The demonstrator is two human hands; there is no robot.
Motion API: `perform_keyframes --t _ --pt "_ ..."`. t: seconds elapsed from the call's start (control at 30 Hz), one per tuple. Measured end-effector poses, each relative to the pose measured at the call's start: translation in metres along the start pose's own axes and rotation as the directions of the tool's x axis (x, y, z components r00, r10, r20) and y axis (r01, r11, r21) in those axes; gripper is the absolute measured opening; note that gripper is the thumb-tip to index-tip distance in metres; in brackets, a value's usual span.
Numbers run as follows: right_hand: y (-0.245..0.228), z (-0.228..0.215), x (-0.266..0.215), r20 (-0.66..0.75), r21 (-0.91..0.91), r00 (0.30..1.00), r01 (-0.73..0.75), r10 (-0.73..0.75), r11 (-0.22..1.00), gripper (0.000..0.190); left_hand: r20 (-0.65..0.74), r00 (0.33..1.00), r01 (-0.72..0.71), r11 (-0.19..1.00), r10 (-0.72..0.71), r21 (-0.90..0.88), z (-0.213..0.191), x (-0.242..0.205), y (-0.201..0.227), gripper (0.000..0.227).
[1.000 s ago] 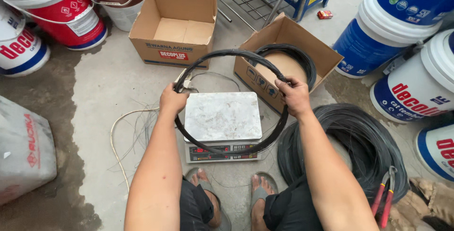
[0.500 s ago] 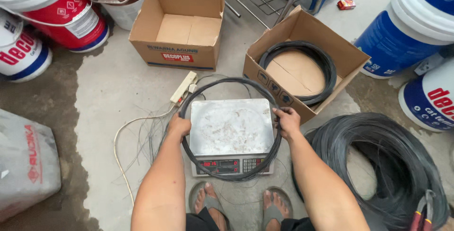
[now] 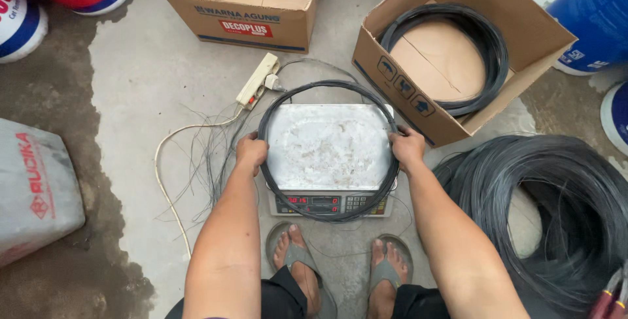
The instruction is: The person weighs a coil of black wire on a digital scale, then places it into a cardboard box. They then pick up a larger coil of wire and use pliers to cut a section of it. Finally, they coil the cut wire by hand.
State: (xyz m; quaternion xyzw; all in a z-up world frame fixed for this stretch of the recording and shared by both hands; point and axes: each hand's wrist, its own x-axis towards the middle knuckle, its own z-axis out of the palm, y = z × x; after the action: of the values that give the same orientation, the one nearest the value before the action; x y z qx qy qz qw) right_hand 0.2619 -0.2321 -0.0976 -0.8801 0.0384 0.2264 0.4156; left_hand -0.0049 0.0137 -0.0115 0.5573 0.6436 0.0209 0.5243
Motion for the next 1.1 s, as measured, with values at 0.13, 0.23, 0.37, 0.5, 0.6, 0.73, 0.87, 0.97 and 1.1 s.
perform_keyframes --t 0.13,0.23,0.37,0.5,0.6,0.73,0.87,0.97,1.1 --pt "-0.033 -0.009 -0.039 -0.018 -0.263 1.0 0.005 -0.01 0.965 0.046 0.004 1.0 0.027 0.999 -0.027 0.022 -0.004 0.01 -0.014 0.066" --pt "-0.031 -0.003 -0.037 -0.035 -0.335 0.999 -0.023 0.012 0.942 0.059 0.023 0.998 0.062 0.998 -0.062 0.014 -0.008 0.014 -0.018 0.075" --pt "-0.034 -0.007 -0.054 -0.034 -0.214 0.999 -0.045 0.039 0.976 0.069 0.103 0.993 0.055 0.993 -0.065 0.101 -0.013 0.004 -0.008 0.074" --pt "-0.037 -0.013 -0.059 0.024 -0.117 0.995 -0.09 0.093 0.989 0.076 0.116 0.993 0.021 0.993 -0.035 0.115 -0.013 -0.001 -0.003 0.074" --pt "-0.036 -0.014 -0.055 0.027 -0.165 0.997 -0.07 0.076 0.984 0.074 0.123 0.992 0.003 0.993 -0.018 0.122 -0.009 0.002 -0.004 0.072" --pt "-0.024 -0.009 -0.051 0.025 -0.119 0.998 -0.056 0.059 0.991 0.074 0.129 0.992 -0.032 0.983 0.008 0.182 -0.002 0.003 -0.008 0.07" --pt "-0.026 -0.011 -0.05 0.035 -0.134 0.999 -0.037 0.042 0.99 0.074 0.13 0.991 -0.041 0.972 0.011 0.232 -0.004 -0.011 0.001 0.067" --pt "-0.028 -0.012 -0.052 0.029 -0.128 0.998 -0.053 0.057 0.99 0.076 0.102 0.995 -0.029 0.971 0.004 0.239 -0.002 -0.003 -0.004 0.066" --pt "-0.023 -0.012 -0.052 0.021 -0.112 0.998 -0.063 0.065 0.992 0.079 0.06 0.998 -0.042 0.964 0.027 0.263 -0.005 0.0 -0.005 0.068"
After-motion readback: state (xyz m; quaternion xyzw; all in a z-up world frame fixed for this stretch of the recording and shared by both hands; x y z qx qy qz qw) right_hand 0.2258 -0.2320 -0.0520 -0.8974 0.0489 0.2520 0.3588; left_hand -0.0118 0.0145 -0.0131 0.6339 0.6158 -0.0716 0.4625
